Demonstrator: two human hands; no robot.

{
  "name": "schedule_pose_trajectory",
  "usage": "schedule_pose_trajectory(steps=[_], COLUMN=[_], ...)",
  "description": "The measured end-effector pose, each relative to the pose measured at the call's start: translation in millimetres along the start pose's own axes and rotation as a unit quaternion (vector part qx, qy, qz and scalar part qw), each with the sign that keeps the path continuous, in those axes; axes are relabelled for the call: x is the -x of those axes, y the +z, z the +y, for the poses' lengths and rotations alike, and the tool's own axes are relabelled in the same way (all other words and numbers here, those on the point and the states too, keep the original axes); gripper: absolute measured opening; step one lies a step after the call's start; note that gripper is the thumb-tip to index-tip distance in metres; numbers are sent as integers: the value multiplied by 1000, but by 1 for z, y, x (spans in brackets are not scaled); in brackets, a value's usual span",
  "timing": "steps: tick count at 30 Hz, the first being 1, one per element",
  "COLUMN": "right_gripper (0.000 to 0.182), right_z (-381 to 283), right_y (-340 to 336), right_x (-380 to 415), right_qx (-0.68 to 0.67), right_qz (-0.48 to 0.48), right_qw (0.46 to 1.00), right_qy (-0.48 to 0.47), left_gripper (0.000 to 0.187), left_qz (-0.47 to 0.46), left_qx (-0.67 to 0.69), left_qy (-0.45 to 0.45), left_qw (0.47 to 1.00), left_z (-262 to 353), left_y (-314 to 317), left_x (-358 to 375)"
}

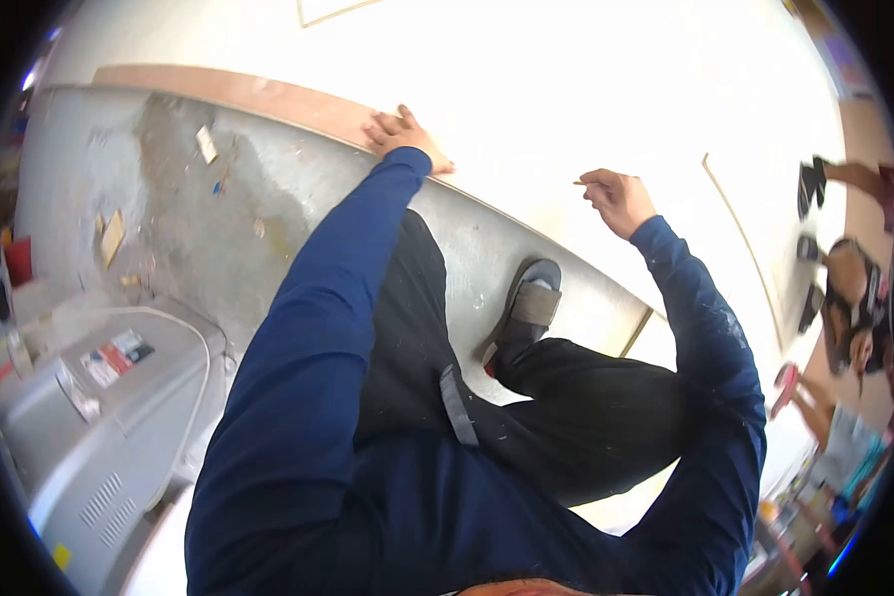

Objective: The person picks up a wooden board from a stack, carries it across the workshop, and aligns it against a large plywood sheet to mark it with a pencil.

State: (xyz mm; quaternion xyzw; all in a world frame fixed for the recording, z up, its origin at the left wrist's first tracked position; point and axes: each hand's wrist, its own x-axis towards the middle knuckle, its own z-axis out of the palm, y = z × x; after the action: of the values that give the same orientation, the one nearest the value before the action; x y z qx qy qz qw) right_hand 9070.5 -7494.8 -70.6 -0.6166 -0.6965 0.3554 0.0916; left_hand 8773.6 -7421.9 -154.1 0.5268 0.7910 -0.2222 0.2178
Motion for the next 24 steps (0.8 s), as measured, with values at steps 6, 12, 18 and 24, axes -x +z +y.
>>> schedule_pose_trajectory(steps=[6, 12, 18, 24], right_gripper=[20, 21, 15, 15], right_z=[-76, -116, -147, -206], right_y=[-10, -15, 19, 78], right_x=[-80, -137, -194, -236], right_qx=[38, -66, -119, 20], right_qz=[-87, -173, -212, -311], right_qw=[979, 952, 932, 848], right_qy=[-181, -245, -268, -429], left_gripper=[132, 136, 116, 51], left_qz=[22, 52, 29, 101], left_qx=[44, 91, 94, 162], left_qy=[48, 41, 35, 13], left_qw=[998, 994, 995, 982], left_z=[-6, -11, -9, -4], left_y=[-8, -1, 4, 36], left_x=[11, 8, 2, -29])
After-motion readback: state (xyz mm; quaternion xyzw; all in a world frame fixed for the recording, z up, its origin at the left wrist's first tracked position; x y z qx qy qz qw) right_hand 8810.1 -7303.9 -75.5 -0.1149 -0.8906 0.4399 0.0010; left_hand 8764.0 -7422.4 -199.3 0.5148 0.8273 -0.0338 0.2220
